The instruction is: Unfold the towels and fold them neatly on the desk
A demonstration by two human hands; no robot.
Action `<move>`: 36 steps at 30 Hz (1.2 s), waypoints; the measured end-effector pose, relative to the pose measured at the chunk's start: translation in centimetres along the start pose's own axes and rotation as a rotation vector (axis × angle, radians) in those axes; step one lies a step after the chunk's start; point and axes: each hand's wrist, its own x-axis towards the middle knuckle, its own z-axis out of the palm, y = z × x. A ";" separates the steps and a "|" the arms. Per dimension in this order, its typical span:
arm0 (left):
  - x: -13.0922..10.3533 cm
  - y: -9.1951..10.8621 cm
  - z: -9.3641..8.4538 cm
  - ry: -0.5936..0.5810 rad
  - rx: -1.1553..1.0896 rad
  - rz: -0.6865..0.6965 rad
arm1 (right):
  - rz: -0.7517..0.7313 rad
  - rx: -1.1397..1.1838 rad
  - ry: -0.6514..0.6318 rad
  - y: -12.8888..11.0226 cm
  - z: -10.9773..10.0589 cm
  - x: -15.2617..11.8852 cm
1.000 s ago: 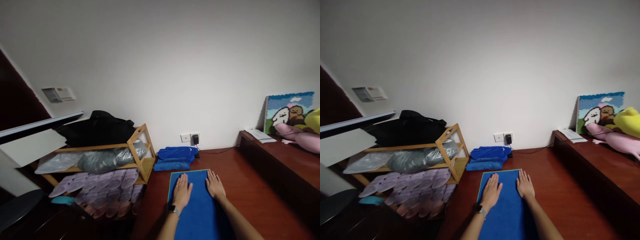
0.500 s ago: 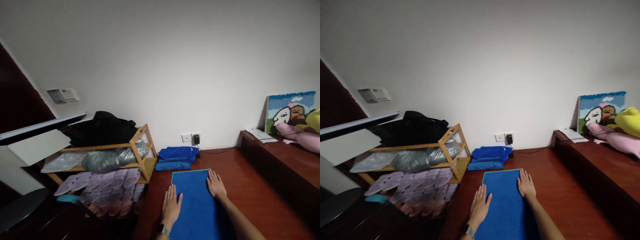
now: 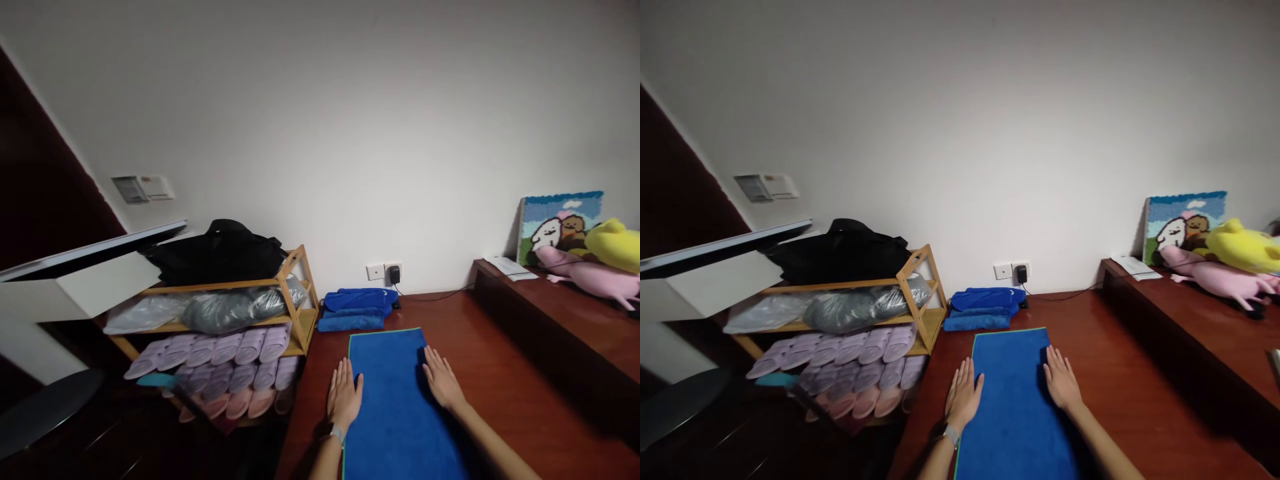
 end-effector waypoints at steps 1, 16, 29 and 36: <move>0.1 -0.1 -0.2 -0.009 -0.002 0.002 | 0.009 -0.005 -0.023 0.0 0.2 -1.1; -3.4 18.8 1.3 -0.080 -0.191 0.369 | -0.046 -0.098 -0.057 -0.6 0.0 -3.2; -8.2 2.7 -1.8 -0.067 -0.001 0.063 | 0.021 -0.038 -0.029 -1.0 -0.2 -2.9; -8.3 2.8 -1.1 -0.034 -0.008 0.073 | -0.012 -0.029 0.046 -0.5 0.6 -6.9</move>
